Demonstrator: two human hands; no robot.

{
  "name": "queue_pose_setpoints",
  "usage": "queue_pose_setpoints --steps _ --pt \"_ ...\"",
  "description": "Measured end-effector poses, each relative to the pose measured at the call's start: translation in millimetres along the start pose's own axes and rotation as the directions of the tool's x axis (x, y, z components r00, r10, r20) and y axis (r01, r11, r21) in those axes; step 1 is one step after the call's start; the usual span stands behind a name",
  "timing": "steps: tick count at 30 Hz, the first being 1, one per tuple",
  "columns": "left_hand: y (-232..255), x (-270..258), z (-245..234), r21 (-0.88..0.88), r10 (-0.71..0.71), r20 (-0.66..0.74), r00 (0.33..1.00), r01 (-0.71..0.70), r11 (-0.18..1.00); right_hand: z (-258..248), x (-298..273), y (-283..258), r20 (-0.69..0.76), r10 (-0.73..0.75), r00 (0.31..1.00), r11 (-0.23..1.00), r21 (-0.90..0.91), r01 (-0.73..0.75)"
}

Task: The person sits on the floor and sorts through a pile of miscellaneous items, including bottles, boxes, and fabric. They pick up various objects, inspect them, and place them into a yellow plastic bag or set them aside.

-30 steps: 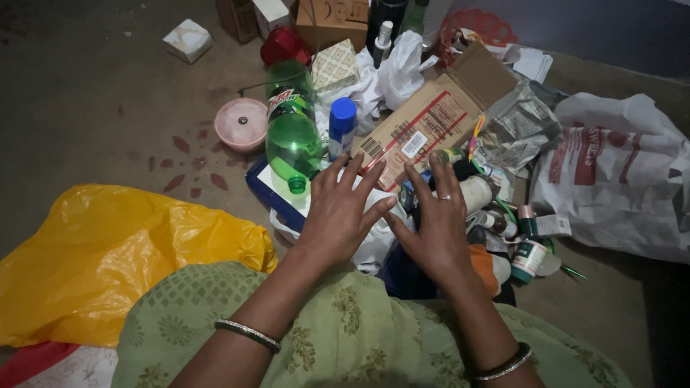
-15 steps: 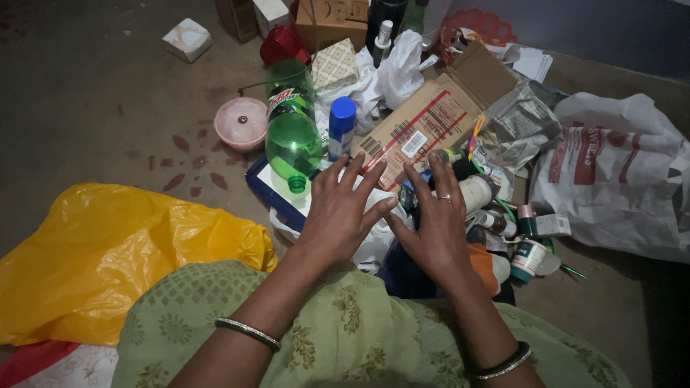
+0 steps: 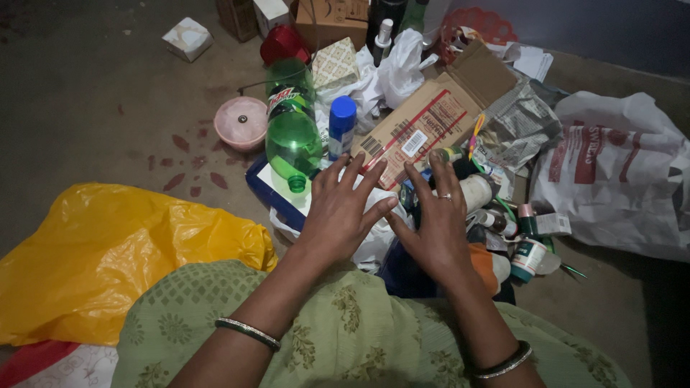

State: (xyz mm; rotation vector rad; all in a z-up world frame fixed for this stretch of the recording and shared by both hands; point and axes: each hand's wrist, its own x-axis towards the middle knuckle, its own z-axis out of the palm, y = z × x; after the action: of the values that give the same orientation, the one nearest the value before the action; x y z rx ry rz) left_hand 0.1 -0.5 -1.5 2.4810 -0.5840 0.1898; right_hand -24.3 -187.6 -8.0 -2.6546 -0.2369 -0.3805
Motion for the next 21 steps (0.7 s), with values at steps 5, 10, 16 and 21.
queue_pose_setpoints --steps 5,10,16,21 --pt "-0.3 -0.3 0.2 -0.002 0.012 -0.012 1.0 -0.012 1.0 0.6 -1.0 1.1 -0.014 -0.008 1.0 1.0 0.014 0.008" --pt "-0.7 -0.5 0.6 -0.002 0.012 -0.013 1.0 -0.012 1.0 1.6 -1.4 2.4 -0.015 -0.009 1.0 1.0 0.011 0.009" --pt "-1.6 -0.2 2.0 0.012 0.02 -0.02 1.0 -0.02 1.0 3.2 -1.3 3.6 -0.017 -0.01 1.0 1.0 0.004 0.01" --pt "-1.0 -0.2 1.7 0.023 0.017 -0.014 1.0 -0.016 1.0 2.7 -0.6 3.2 -0.033 -0.022 0.999 1.0 0.008 0.023"
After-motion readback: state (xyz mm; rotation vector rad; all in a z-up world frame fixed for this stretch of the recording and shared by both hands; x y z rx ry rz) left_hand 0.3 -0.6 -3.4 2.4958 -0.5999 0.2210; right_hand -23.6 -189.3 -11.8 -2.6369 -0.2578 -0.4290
